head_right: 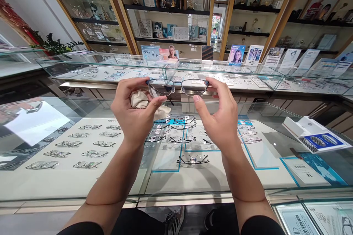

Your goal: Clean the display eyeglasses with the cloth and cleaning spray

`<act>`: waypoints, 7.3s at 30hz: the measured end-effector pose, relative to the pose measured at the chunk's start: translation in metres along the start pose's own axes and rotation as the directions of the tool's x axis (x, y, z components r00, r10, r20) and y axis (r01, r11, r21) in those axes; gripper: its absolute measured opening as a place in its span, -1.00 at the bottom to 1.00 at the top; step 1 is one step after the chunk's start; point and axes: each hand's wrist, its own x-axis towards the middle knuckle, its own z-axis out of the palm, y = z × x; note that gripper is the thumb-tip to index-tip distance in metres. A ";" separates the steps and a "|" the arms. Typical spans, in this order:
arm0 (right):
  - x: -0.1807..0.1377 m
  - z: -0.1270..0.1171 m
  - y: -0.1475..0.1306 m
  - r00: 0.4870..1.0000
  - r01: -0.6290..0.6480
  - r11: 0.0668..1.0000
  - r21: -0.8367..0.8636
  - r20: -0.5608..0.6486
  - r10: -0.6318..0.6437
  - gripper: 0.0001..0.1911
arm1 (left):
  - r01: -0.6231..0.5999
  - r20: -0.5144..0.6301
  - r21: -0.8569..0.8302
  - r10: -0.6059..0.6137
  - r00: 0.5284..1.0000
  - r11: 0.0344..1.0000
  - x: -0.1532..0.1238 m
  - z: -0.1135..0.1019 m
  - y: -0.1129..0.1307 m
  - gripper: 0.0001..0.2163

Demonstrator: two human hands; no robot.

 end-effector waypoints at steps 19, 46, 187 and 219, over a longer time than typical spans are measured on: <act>0.000 0.008 0.000 0.989 0.125 0.991 -0.048 -0.073 -0.129 -0.55 | 0.043 -0.063 0.043 -0.040 0.997 0.998 -0.006 0.011 -0.009 -0.41; 0.005 0.011 0.002 0.976 0.084 0.986 0.145 -0.213 -0.052 -0.77 | 0.013 -0.119 0.001 -0.012 0.993 1.000 -0.012 0.024 -0.030 -0.35; -0.075 0.028 0.155 0.865 -0.469 0.860 -0.201 0.090 0.493 -0.43 | -0.234 0.848 0.513 -0.530 -0.008 0.826 -0.065 0.043 -0.078 -0.80; -0.083 0.041 0.146 0.836 -0.472 0.865 -0.172 0.225 0.501 -0.47 | -0.343 0.818 0.533 -0.575 -0.025 0.773 -0.064 0.085 -0.115 -0.72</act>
